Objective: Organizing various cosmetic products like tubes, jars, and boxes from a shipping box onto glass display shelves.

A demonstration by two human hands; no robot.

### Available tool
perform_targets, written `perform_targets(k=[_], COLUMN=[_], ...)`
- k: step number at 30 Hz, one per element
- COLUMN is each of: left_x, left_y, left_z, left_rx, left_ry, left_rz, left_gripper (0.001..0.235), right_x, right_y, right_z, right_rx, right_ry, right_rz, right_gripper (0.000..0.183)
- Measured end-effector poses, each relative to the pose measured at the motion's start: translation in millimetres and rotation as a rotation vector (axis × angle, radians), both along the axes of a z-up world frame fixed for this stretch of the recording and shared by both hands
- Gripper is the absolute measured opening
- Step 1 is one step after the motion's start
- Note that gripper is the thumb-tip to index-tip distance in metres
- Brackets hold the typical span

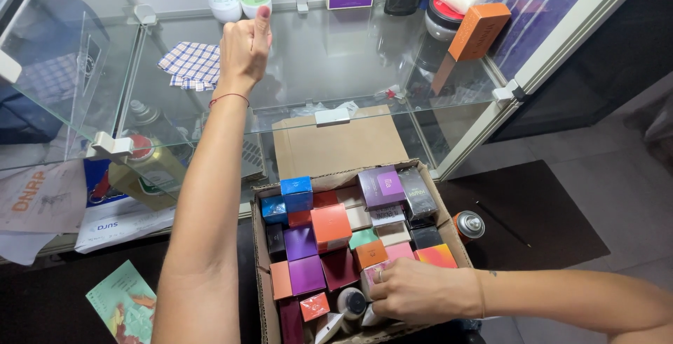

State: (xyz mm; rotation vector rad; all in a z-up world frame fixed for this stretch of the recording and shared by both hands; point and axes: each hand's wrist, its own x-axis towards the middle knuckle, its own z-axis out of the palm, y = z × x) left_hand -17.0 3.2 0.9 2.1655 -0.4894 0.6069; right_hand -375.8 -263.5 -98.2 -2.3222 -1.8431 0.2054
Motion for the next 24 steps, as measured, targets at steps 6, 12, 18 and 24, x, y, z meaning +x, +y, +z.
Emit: perform_targets(k=[6,12,18,24], left_x=[-0.3,-3.4,2.7,7.7], left_y=[0.0,0.9,2.5,1.5], left_z=[0.2,4.9,1.3,-1.5], left_rx=[0.008,0.027,0.043,0.068], left_ry=[-0.007,0.020,0.002,0.027], left_rz=[-0.005,-0.017,-0.013,0.037], left_gripper=[0.084,0.082,0.082,0.065], right_x=[2.4,24.4,108.7,236.2], right_y=[13.7,7.4,-3.8,21.5], right_z=[3.1,15.5,96.0,159.8], right_rx=[-0.135,-0.069,0.155,0.624], right_ry=[-0.063,0.219,-0.019,-0.234], right_rz=[0.010,-0.057,-0.225,-0.485], right_gripper=[0.023,0.023,0.011,0.007])
